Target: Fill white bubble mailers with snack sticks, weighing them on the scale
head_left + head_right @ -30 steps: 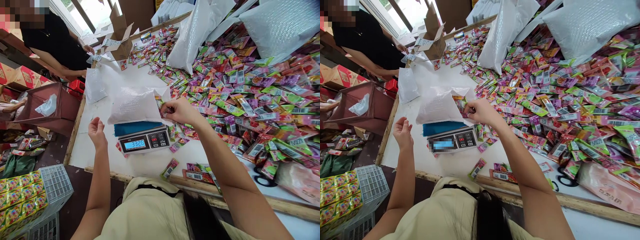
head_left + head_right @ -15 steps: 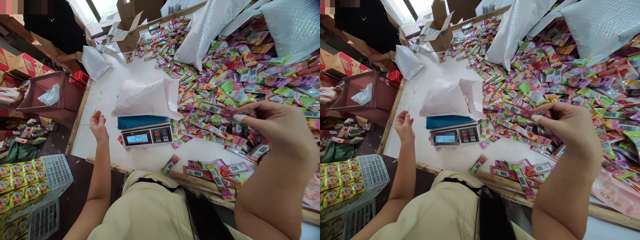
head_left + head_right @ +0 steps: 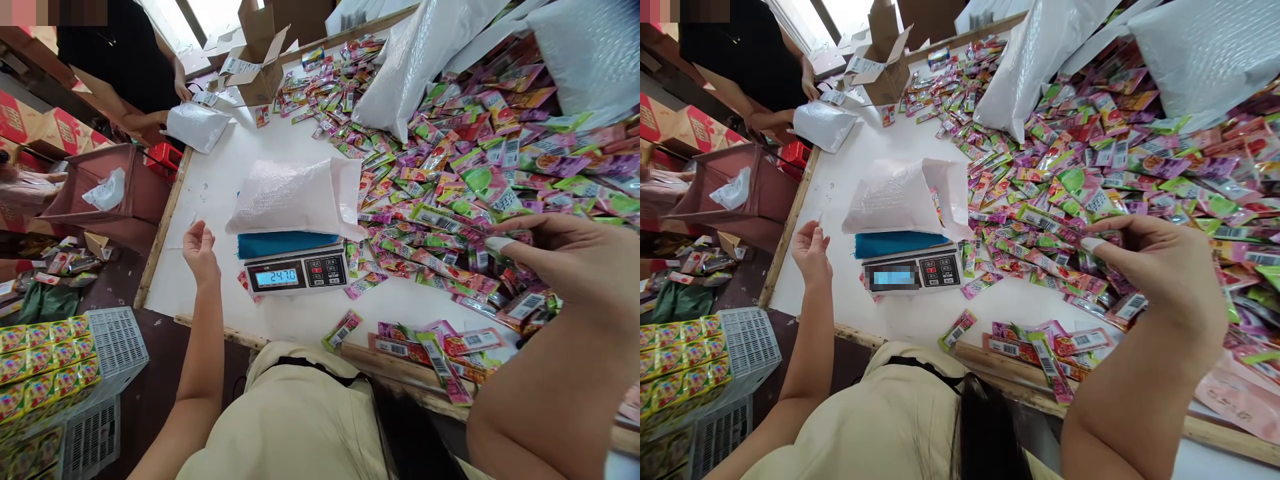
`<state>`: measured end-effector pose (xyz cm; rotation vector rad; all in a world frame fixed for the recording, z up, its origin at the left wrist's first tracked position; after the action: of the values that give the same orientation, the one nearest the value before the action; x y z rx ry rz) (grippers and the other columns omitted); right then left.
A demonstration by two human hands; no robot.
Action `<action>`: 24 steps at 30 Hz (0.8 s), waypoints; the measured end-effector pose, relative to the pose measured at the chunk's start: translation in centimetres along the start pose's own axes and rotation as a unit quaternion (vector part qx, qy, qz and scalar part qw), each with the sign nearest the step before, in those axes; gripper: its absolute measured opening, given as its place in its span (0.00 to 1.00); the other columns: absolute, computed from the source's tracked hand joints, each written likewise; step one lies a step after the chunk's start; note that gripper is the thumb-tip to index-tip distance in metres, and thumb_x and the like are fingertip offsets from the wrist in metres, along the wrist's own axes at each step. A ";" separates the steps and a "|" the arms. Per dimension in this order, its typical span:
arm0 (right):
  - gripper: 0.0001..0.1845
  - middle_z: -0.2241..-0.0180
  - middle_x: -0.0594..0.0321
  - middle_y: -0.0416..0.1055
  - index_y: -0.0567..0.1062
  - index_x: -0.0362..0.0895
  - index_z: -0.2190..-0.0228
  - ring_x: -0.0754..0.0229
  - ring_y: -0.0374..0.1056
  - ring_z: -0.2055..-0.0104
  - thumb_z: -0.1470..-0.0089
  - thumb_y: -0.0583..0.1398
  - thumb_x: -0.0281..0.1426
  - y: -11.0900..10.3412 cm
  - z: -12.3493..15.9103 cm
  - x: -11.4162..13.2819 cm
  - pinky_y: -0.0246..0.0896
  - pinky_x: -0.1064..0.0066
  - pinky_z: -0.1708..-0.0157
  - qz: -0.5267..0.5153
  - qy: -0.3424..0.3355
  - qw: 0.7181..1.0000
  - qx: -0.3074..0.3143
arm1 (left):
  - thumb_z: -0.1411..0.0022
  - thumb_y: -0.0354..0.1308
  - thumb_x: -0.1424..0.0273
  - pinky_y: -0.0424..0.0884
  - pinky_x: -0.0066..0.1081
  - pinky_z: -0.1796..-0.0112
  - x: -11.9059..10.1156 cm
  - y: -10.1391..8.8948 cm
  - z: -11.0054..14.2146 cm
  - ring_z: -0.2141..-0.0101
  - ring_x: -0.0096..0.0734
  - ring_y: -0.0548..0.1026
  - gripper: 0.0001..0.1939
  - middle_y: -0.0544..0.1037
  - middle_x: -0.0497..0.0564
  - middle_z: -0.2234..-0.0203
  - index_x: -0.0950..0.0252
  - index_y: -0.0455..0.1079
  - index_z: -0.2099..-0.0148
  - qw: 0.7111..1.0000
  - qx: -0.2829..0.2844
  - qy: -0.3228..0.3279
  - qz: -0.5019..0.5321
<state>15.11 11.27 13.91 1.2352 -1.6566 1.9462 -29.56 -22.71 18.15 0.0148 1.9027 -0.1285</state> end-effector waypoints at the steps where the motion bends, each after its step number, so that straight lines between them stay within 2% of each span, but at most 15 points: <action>1: 0.16 0.80 0.62 0.64 0.83 0.52 0.63 0.58 0.57 0.79 0.56 0.66 0.41 0.2 -0.2 -0.1 0.50 0.63 0.79 0.017 0.013 1.000 0.010 | 0.46 0.69 0.62 0.72 0.25 0.59 0.0 0.0 0.0 0.56 0.28 0.75 0.19 0.77 0.54 0.53 0.62 0.74 0.54 1.000 0.001 0.001 0.000; 2: 0.16 0.76 0.58 0.69 0.83 0.52 0.62 0.54 0.64 0.75 0.56 0.66 0.38 0.4 -0.4 -0.1 0.55 0.60 0.76 0.059 0.020 0.998 0.010 | 0.46 0.69 0.62 0.72 0.25 0.59 0.1 -0.1 0.0 0.56 0.28 0.75 0.19 0.77 0.54 0.53 0.62 0.74 0.54 1.000 0.001 0.000 0.000; 4: 0.17 0.60 0.46 0.76 0.85 0.49 0.60 0.41 0.73 0.58 0.54 0.66 0.35 1.3 -0.8 0.9 0.65 0.51 0.62 0.176 -0.002 0.984 -0.028 | 0.46 0.69 0.62 0.72 0.25 0.60 0.1 0.0 0.1 0.57 0.28 0.75 0.19 0.77 0.54 0.54 0.63 0.74 0.54 1.000 -0.001 -0.004 -0.003; 6: 0.17 0.46 0.38 0.71 0.85 0.45 0.58 0.34 0.68 0.42 0.48 0.64 0.35 2.7 -1.0 3.5 0.64 0.44 0.48 0.205 -0.077 0.972 -0.082 | 0.46 0.69 0.62 0.72 0.25 0.60 0.2 0.3 0.2 0.57 0.28 0.75 0.18 0.77 0.54 0.54 0.63 0.74 0.54 1.000 -0.002 -0.008 -0.009; 7: 0.17 0.44 0.39 0.70 0.85 0.43 0.57 0.35 0.66 0.40 0.45 0.62 0.36 3.7 -1.2 5.3 0.62 0.43 0.44 0.170 -0.127 0.973 -0.088 | 0.46 0.69 0.62 0.72 0.25 0.60 0.2 0.6 0.3 0.57 0.28 0.75 0.18 0.77 0.54 0.54 0.62 0.74 0.54 1.000 -0.001 -0.010 -0.013; 9: 0.18 0.47 0.44 0.73 0.83 0.44 0.54 0.40 0.68 0.42 0.40 0.59 0.37 6.5 -1.8 9.5 0.63 0.47 0.42 0.050 -0.234 0.971 -0.023 | 0.46 0.69 0.61 0.72 0.25 0.59 0.0 1.1 0.4 0.57 0.28 0.75 0.18 0.77 0.54 0.55 0.62 0.74 0.54 1.000 0.005 -0.011 -0.019; 10: 0.18 0.47 0.48 0.74 0.82 0.46 0.51 0.43 0.69 0.43 0.41 0.60 0.36 8.3 -2.3 11.6 0.64 0.49 0.41 -0.005 -0.285 0.957 0.051 | 0.46 0.69 0.61 0.72 0.26 0.59 -0.1 1.3 0.5 0.57 0.27 0.75 0.19 0.77 0.54 0.55 0.62 0.74 0.54 1.000 0.010 -0.010 -0.020; 12: 0.26 0.44 0.52 0.72 0.76 0.49 0.43 0.46 0.68 0.42 0.43 0.61 0.33 12.2 -3.5 15.3 0.67 0.52 0.43 -0.098 -0.354 0.914 0.171 | 0.46 0.69 0.60 0.72 0.26 0.59 -0.4 1.5 0.5 0.58 0.27 0.74 0.19 0.76 0.53 0.55 0.62 0.74 0.54 1.000 0.015 -0.008 -0.018; 14: 0.30 0.44 0.52 0.71 0.73 0.49 0.41 0.45 0.66 0.41 0.46 0.63 0.31 15.9 -4.8 17.8 0.67 0.53 0.43 -0.148 -0.380 0.883 0.232 | 0.46 0.69 0.59 0.72 0.27 0.58 -0.6 1.4 0.5 0.59 0.26 0.74 0.20 0.76 0.53 0.56 0.62 0.74 0.54 1.000 0.016 -0.009 -0.019; 15: 0.29 0.46 0.53 0.72 0.72 0.48 0.42 0.46 0.65 0.42 0.46 0.63 0.30 17.5 -5.3 18.5 0.66 0.53 0.43 -0.161 -0.379 0.877 0.249 | 0.46 0.69 0.59 0.72 0.27 0.58 -0.6 1.2 0.4 0.59 0.26 0.74 0.20 0.76 0.53 0.56 0.62 0.74 0.54 1.000 0.014 -0.010 -0.024; 17: 0.25 0.53 0.53 0.74 0.74 0.47 0.45 0.47 0.67 0.47 0.45 0.62 0.29 19.6 -6.0 19.2 0.66 0.55 0.45 -0.164 -0.357 0.883 0.257 | 0.46 0.68 0.58 0.72 0.28 0.57 -0.5 0.7 0.3 0.58 0.27 0.74 0.20 0.76 0.53 0.56 0.62 0.74 0.54 0.999 0.008 -0.011 -0.037; 20: 0.18 0.59 0.53 0.74 0.78 0.43 0.53 0.49 0.68 0.55 0.46 0.60 0.29 19.7 -6.2 18.8 0.66 0.58 0.51 -0.148 -0.331 0.909 0.204 | 0.46 0.68 0.58 0.72 0.28 0.57 -0.1 -0.1 0.2 0.57 0.28 0.74 0.19 0.76 0.53 0.55 0.62 0.74 0.55 0.999 -0.002 -0.015 -0.047; 24: 0.17 0.60 0.56 0.76 0.80 0.44 0.61 0.51 0.68 0.58 0.53 0.58 0.24 16.4 -5.8 17.4 0.63 0.62 0.55 -0.168 -0.320 0.922 0.138 | 0.45 0.67 0.60 0.73 0.28 0.58 0.3 0.2 0.5 0.57 0.28 0.74 0.17 0.76 0.53 0.56 0.62 0.74 0.55 0.998 0.002 -0.030 -0.052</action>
<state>-8.93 6.72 16.63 2.2847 -1.2957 1.6903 -29.21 -22.62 17.74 -0.0848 1.8430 -0.2004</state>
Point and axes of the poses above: each hand's wrist, its own z-axis away from the middle knuckle, its own y-axis out of the palm, x = y × z, the point moved 1 cm from there along -z, towards the middle knuckle
